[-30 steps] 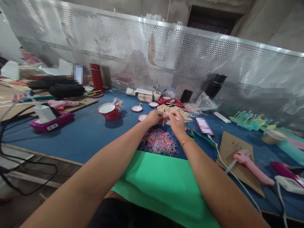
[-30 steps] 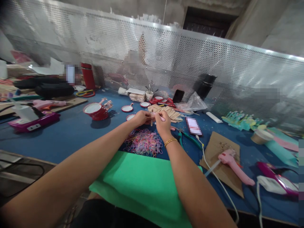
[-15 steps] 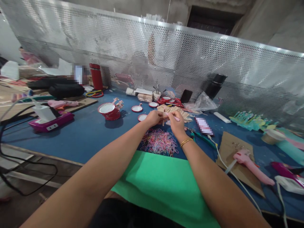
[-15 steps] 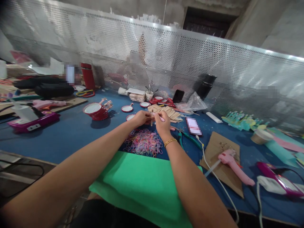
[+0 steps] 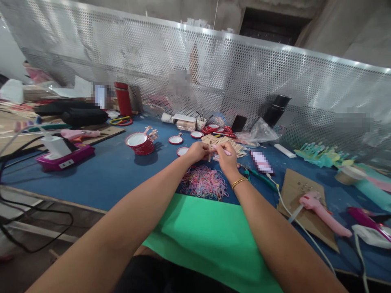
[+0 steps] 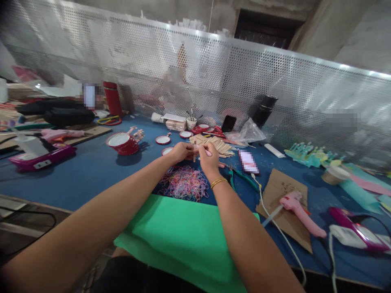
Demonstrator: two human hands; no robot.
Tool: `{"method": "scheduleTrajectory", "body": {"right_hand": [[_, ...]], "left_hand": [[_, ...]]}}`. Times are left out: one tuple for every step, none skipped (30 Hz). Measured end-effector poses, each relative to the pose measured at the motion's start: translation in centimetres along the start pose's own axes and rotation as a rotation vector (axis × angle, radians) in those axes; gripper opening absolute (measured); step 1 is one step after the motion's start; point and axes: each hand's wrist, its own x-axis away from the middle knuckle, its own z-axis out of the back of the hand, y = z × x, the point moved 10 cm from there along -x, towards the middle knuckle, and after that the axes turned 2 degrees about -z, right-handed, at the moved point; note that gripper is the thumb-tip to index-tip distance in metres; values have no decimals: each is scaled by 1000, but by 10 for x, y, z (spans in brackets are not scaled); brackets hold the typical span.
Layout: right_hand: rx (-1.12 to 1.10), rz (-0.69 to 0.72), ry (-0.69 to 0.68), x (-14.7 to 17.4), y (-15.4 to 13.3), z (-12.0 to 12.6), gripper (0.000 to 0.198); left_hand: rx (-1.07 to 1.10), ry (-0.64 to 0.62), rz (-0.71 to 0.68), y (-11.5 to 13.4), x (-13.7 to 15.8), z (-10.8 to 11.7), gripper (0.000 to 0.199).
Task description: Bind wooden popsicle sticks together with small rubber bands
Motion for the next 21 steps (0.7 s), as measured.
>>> {"method": "scheduleTrajectory", "body": {"right_hand": [[11,11,-7,0,-3,-1,18],[19,18,-11,1,-5,-2,18],[25,22,-14,1,-7,-2,18],[28,26,-14,1,-8,-2,19],[29,31,-14,1,-8,-2,19],[32,37,-14,1,-9,-2,19],[35,42,-15,1,-9,-2,20],[38,45,-15,1,-9,-1,20],[43,47,-14,1,-8,-1,20],[47,47,-7,1,-7,0,20],[49,41,4,0,-6,2,20],[47,30,19,0,-3,4,20],[38,14,32,-1,-1,6,19],[22,-7,39,-1,2,8,19],[1,-29,40,-2,5,9,19],[-22,-49,34,-2,7,9,19],[-40,-59,24,-2,8,8,19],[-49,-58,15,-2,7,7,19],[-45,-45,8,-2,5,5,19],[-32,-26,1,-1,2,4,19],[-13,-4,-4,-1,-1,2,19]], "left_hand": [[-14,8,-2,-1,-1,1,32],[-28,11,-4,-1,-1,1,33],[-38,11,-8,-2,-2,1,34],[-42,7,-10,-2,-2,1,35],[-41,4,-12,-2,-3,0,34],[-35,-1,-13,-2,-3,0,33],[-31,-4,-15,-2,-3,-1,32],[-29,-5,-15,-1,-3,-1,30],[-26,-5,-13,-1,-2,-1,29],[-20,-6,-7,-1,-2,-1,27],[-12,-7,-1,-2,-2,-1,26],[-3,-11,6,-2,-1,-1,24],[6,-17,12,-2,-1,-2,23],[12,-22,17,-2,-1,-2,22],[14,-25,20,-2,-1,-3,21],[14,-25,25,-2,-1,-3,21],[15,-24,31,-2,-1,-2,22],[18,-21,38,-3,-1,-2,22],[20,-17,43,-3,0,-2,23],[20,-14,46,-2,0,-2,24],[17,-11,45,-2,0,-1,25]]}}
